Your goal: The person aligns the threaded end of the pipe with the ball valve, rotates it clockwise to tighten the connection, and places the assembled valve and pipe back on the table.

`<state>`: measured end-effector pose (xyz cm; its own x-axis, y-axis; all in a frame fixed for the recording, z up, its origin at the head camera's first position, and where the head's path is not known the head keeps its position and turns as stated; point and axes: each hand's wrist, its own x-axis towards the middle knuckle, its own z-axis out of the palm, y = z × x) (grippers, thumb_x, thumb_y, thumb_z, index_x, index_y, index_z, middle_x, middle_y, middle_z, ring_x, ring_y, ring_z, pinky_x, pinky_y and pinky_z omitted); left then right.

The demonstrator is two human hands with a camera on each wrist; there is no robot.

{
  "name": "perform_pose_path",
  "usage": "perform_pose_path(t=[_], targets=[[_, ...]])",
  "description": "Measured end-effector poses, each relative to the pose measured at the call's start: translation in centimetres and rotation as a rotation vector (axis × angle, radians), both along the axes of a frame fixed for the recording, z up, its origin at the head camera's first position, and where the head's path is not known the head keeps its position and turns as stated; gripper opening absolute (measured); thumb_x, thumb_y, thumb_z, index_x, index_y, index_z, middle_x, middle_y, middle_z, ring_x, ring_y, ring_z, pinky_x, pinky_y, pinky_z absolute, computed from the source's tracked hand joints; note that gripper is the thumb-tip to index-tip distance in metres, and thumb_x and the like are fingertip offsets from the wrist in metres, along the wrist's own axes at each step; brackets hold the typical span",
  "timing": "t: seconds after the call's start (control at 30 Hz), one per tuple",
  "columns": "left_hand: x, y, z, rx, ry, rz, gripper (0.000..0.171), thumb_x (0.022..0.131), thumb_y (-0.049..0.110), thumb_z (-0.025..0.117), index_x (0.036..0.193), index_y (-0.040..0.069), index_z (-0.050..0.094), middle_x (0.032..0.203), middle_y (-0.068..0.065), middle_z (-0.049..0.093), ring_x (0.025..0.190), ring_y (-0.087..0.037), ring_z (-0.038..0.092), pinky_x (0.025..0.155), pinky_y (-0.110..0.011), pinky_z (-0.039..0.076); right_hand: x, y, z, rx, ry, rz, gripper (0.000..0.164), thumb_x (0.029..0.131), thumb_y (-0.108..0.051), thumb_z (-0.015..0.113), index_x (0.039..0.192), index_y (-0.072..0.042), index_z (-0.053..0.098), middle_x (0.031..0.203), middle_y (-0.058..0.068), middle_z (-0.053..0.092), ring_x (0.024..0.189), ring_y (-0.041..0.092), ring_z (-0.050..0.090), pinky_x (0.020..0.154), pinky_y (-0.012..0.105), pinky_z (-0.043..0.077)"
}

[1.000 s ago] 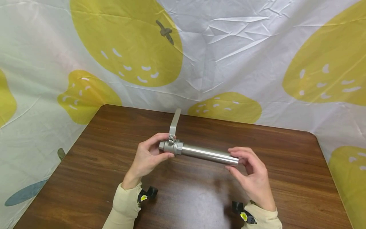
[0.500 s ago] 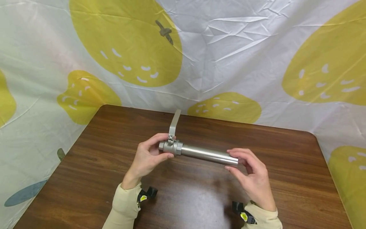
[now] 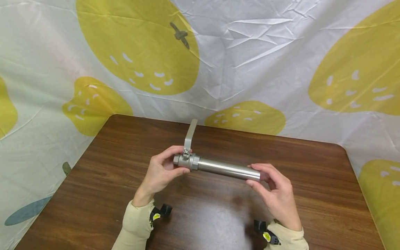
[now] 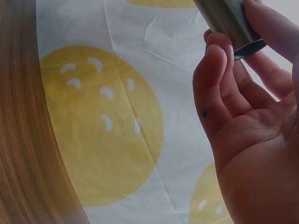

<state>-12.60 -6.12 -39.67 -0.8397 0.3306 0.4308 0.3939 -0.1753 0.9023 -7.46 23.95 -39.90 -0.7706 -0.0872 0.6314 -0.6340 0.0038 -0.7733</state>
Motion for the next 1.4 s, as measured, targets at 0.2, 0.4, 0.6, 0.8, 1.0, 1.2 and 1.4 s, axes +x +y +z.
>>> perform_pose_path(t=[0.2,0.4,0.6,0.8,1.0,1.2,1.4], targets=[[0.05,-0.01,0.08,0.002,0.001,-0.007,0.051,0.066,-0.011,0.071,0.113,-0.006,0.053,0.115,-0.018,0.051,0.100,-0.018,0.050,0.084,-0.021,0.048,0.30,-0.32,0.54,0.033,-0.017,-0.039,0.045,0.060,0.031,0.061,0.103,0.019,0.053,0.098,0.020,0.061,0.080,0.013,0.061,0.067,0.016,0.050],[0.01,-0.01,0.11,-0.001,0.009,-0.007,0.050,0.067,-0.009,0.072,0.113,-0.005,0.053,0.114,-0.017,0.051,0.100,-0.018,0.050,0.084,-0.021,0.047,0.41,-0.49,0.83,0.064,-0.030,-0.063,0.040,0.065,0.027,0.061,0.103,0.019,0.054,0.092,0.013,0.063,0.077,0.011,0.060,0.064,0.015,0.049],[-0.11,0.07,0.05,-0.007,0.021,0.000,0.050,0.067,-0.010,0.072,0.113,-0.006,0.053,0.114,-0.018,0.052,0.100,-0.018,0.050,0.084,-0.021,0.047,0.41,-0.55,0.88,0.087,-0.035,-0.092,0.038,0.065,0.026,0.061,0.103,0.018,0.055,0.093,0.012,0.063,0.077,0.010,0.059,0.064,0.014,0.048],[-0.10,0.04,0.10,-0.004,0.026,0.007,0.051,0.065,-0.013,0.071,0.113,-0.006,0.053,0.114,-0.018,0.052,0.100,-0.018,0.050,0.084,-0.021,0.047,0.31,-0.55,0.89,0.053,-0.043,-0.071,0.042,0.064,0.028,0.061,0.104,0.020,0.053,0.098,0.018,0.061,0.082,0.012,0.061,0.068,0.015,0.050],[-0.12,-0.03,0.13,-0.001,0.035,0.013,0.051,0.066,-0.005,0.074,0.113,-0.006,0.054,0.114,-0.017,0.052,0.100,-0.018,0.050,0.085,-0.022,0.047,-0.09,-0.54,0.73,-0.051,0.023,0.049,0.052,0.057,0.032,0.063,0.106,0.024,0.048,0.104,0.031,0.055,0.094,0.023,0.059,0.078,0.020,0.048],[-0.07,-0.07,0.19,-0.002,0.032,0.025,0.052,0.065,-0.009,0.073,0.113,-0.006,0.054,0.114,-0.018,0.052,0.100,-0.017,0.051,0.085,-0.022,0.048,-0.30,-0.59,0.63,-0.107,0.089,0.111,0.052,0.056,0.033,0.063,0.104,0.027,0.045,0.108,0.034,0.050,0.101,0.029,0.055,0.082,0.023,0.048],[0.02,-0.18,0.24,-0.002,0.028,0.027,0.052,0.066,-0.009,0.073,0.114,-0.006,0.054,0.115,-0.017,0.052,0.100,-0.017,0.051,0.085,-0.022,0.048,-0.33,-0.61,0.52,-0.136,0.107,0.148,0.049,0.057,0.034,0.060,0.103,0.028,0.043,0.110,0.036,0.047,0.103,0.032,0.054,0.082,0.025,0.049]])
